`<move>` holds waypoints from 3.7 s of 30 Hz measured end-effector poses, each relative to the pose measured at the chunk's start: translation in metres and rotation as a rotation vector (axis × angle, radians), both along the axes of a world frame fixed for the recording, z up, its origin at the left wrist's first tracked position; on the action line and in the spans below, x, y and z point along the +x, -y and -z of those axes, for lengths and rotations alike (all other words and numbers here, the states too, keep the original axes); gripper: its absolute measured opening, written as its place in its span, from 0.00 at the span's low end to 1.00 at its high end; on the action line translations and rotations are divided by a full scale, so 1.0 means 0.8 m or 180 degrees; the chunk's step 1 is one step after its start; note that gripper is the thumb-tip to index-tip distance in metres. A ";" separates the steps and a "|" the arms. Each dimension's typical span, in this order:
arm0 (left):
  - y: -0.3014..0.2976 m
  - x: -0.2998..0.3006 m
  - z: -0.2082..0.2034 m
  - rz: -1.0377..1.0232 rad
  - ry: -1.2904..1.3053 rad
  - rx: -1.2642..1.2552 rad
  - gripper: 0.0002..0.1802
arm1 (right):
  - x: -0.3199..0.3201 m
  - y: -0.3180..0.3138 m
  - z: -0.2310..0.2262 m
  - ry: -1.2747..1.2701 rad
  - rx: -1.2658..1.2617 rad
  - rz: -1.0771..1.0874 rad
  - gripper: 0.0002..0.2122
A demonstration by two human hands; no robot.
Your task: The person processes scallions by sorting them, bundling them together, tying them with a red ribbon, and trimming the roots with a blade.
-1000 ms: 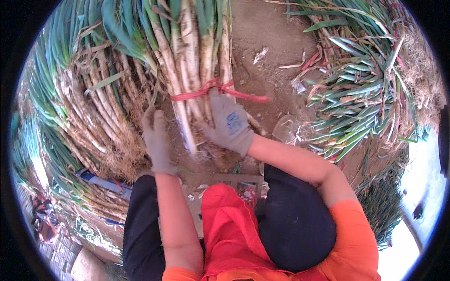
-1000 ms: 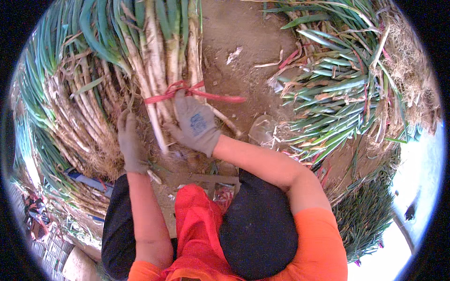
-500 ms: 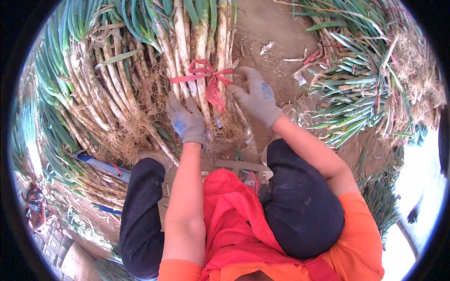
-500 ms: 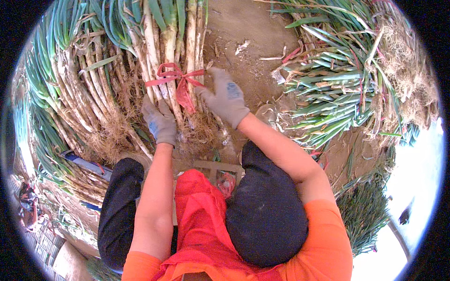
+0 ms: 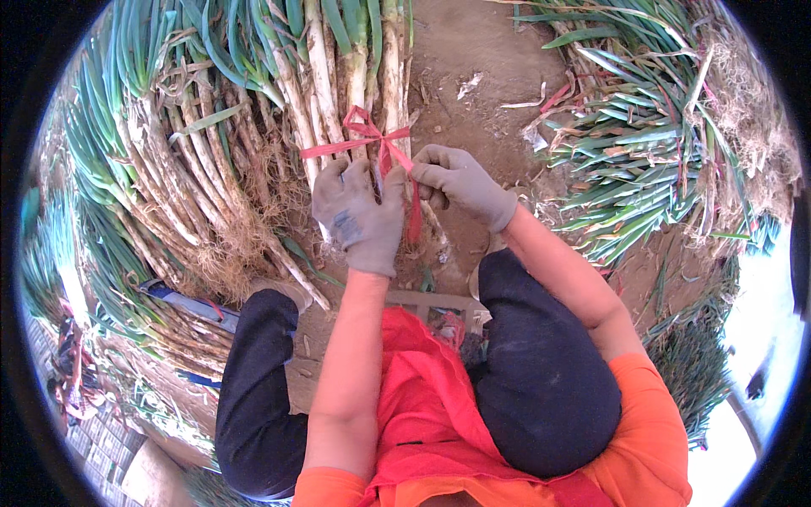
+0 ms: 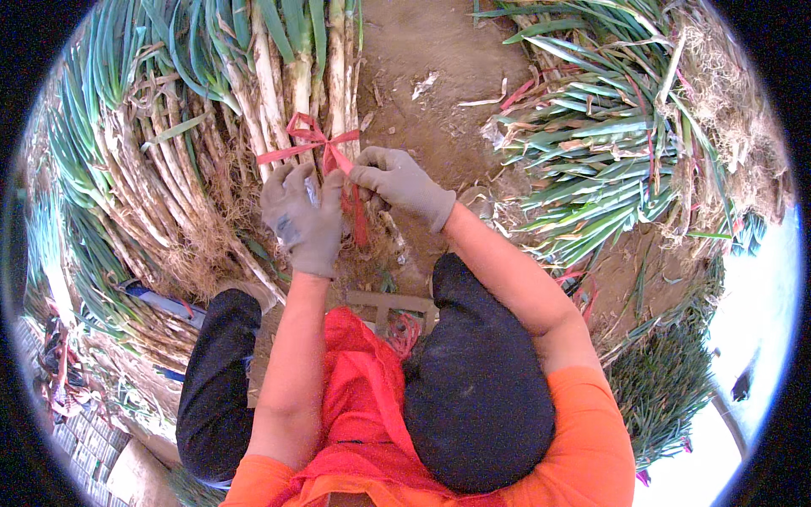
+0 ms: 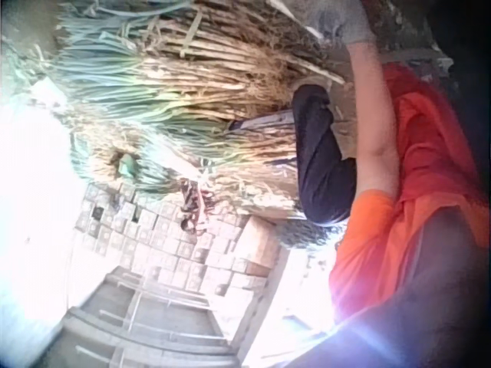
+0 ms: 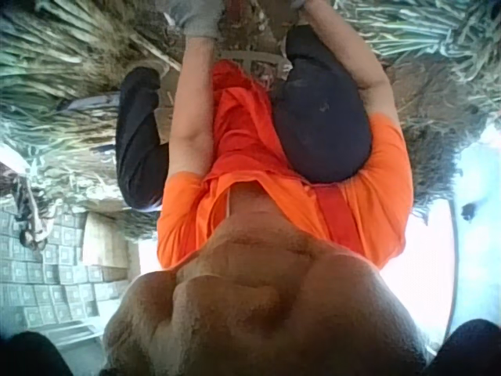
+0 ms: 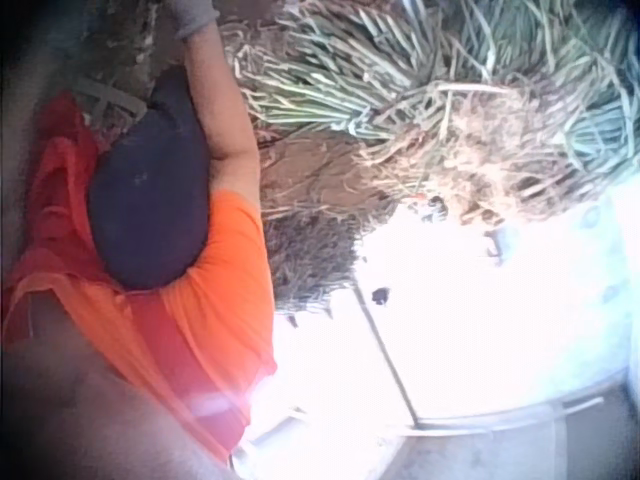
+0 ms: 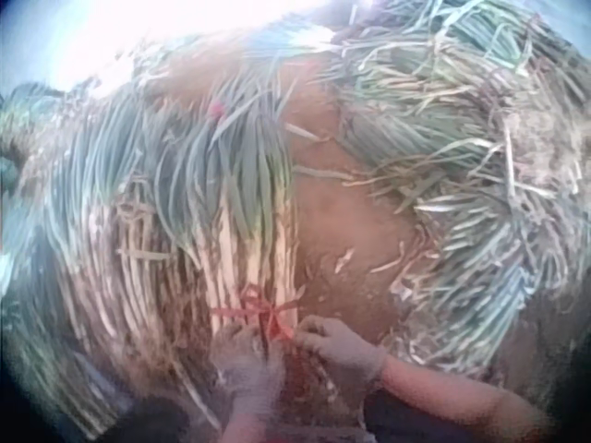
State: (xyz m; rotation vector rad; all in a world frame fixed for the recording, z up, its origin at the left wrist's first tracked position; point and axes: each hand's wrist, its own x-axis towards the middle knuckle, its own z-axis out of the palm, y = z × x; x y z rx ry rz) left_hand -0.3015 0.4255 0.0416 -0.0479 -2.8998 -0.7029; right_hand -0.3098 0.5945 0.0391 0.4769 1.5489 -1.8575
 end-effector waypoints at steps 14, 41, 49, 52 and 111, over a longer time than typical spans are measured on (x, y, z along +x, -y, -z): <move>0.023 -0.003 -0.113 -0.0078 0.2871 0.3959 0.06 | -0.009 0.003 0.055 -0.2297 0.1513 0.0025 0.19; 0.118 0.016 -0.093 -0.0776 0.1639 0.4034 0.16 | 0.057 -0.061 -0.026 -0.1931 0.1913 -0.1086 0.18; 0.092 0.076 -0.035 -0.0061 0.2236 0.2601 0.13 | 0.177 -0.119 -0.063 -0.1488 0.2134 -0.0485 0.16; 0.058 0.075 -0.019 0.0537 0.2010 0.2436 0.18 | 0.243 -0.178 -0.160 -0.0367 0.0996 0.0396 0.10; -0.032 -0.138 0.071 0.0497 -0.0024 0.0226 0.35 | -0.540 0.045 -0.046 -0.3172 0.4428 -0.1229 0.15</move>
